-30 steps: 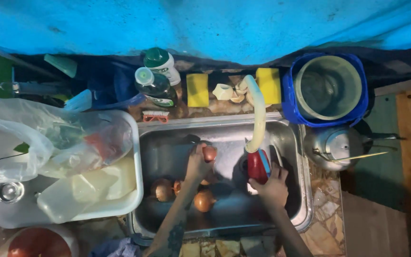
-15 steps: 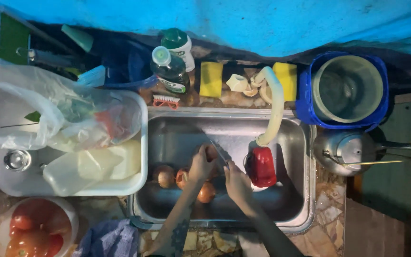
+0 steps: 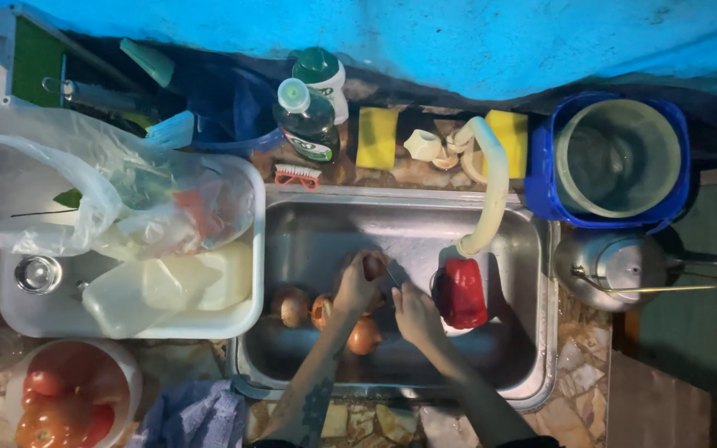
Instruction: The recorder peels and cuts onions in a food preparation area.
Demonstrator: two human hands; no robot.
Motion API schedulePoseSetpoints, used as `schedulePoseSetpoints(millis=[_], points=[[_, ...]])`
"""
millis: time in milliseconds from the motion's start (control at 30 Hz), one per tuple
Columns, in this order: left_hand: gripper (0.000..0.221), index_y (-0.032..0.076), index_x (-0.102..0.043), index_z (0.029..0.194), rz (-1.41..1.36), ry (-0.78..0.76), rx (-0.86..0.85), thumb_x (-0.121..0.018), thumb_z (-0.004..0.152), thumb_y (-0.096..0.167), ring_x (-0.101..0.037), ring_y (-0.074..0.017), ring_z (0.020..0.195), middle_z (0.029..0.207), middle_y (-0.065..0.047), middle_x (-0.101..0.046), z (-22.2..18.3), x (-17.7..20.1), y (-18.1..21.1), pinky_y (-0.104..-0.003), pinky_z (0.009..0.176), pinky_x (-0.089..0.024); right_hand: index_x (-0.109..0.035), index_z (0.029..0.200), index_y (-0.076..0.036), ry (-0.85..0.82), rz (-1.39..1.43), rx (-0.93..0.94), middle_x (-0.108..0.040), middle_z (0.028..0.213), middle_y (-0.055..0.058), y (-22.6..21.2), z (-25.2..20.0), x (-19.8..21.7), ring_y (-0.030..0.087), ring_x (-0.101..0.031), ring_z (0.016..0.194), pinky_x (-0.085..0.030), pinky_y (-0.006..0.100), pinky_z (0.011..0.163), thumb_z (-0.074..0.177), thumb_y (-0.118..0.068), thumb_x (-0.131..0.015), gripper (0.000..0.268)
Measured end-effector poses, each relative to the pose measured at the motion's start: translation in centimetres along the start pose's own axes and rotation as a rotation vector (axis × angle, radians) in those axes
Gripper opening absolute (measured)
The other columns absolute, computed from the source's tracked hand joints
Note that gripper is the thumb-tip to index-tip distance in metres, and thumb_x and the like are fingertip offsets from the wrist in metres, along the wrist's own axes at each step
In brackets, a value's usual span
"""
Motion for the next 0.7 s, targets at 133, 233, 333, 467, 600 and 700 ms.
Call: schedulePoseSetpoints(millis=[133, 233, 333, 467, 600, 700], points=[[0.047, 0.006, -0.063, 0.121, -0.025, 0.009, -0.095, -0.078, 0.077, 0.007, -0.068, -0.035, 0.114, 0.119, -0.016, -0.069, 1.2, -2.2, -3.8, -0.04, 0.098, -0.054, -0.06, 0.1, -0.002, -0.068, -0.006, -0.07, -0.068, 0.086, 0.028, -1.3, 0.9, 1.1, 0.051, -0.065, 0.083, -0.051, 0.06, 0.072, 0.104, -0.036, -0.047, 0.036], [0.051, 0.006, -0.064, 0.119, 0.018, 0.04, -0.092, -0.083, 0.071, 0.009, -0.065, -0.0366, 0.113, 0.122, -0.017, -0.065, 1.1, -1.8, -3.2, -0.041, 0.096, -0.053, -0.059, 0.105, -0.004, -0.172, -0.043, -0.146, -0.068, 0.086, 0.03, -1.3, 1.7, 0.9, 0.052, -0.065, 0.084, -0.05, 0.062, 0.074, 0.104, -0.038, -0.046, 0.037], [0.051, 0.007, -0.064, 0.121, -0.106, 0.006, -0.092, -0.079, 0.072, 0.007, -0.068, -0.0344, 0.115, 0.122, -0.016, -0.066, 0.9, -1.3, -2.5, -0.039, 0.098, -0.055, -0.058, 0.106, -0.005, -0.233, -0.08, -0.163, -0.068, 0.086, 0.03, -1.5, 2.9, 0.2, 0.052, -0.066, 0.086, -0.051, 0.062, 0.076, 0.104, -0.038, -0.045, 0.035], [0.059, 0.008, -0.063, 0.123, 0.018, 0.025, -0.026, -0.087, 0.069, 0.013, -0.063, -0.0386, 0.115, 0.123, -0.018, -0.064, 0.9, -0.9, -2.2, -0.043, 0.098, -0.051, -0.057, 0.105, -0.004, -0.216, -0.066, -0.099, -0.068, 0.086, 0.03, -0.6, 3.6, -0.6, 0.053, -0.065, 0.085, -0.051, 0.063, 0.076, 0.103, -0.032, -0.046, 0.03], [0.053, 0.011, -0.064, 0.122, -0.026, 0.03, -0.017, -0.081, 0.072, 0.012, -0.068, -0.0351, 0.113, 0.119, -0.015, -0.07, 1.9, -3.5, -5.7, -0.042, 0.098, -0.054, -0.057, 0.105, -0.005, -0.306, -0.029, -0.202, -0.068, 0.089, 0.031, -1.2, 3.2, 1.1, 0.054, -0.065, 0.088, -0.05, 0.064, 0.078, 0.103, -0.033, -0.048, 0.03], [0.051, 0.011, -0.064, 0.119, 0.034, 0.068, -0.119, -0.083, 0.072, 0.012, -0.067, -0.0363, 0.112, 0.119, -0.016, -0.07, 1.9, -2.9, -5.5, -0.043, 0.097, -0.054, -0.058, 0.105, -0.004, -0.304, -0.048, -0.177, -0.068, 0.091, 0.031, 1.3, 3.9, -1.9, 0.054, -0.065, 0.09, -0.051, 0.064, 0.08, 0.1, -0.028, -0.05, 0.026]])
Point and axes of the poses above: each hand's wrist, its own z-axis towards the middle knuckle, its own x-axis out of the back of the hand, y = z × x, the point moved 3 cm from there along z, towards the middle knuckle
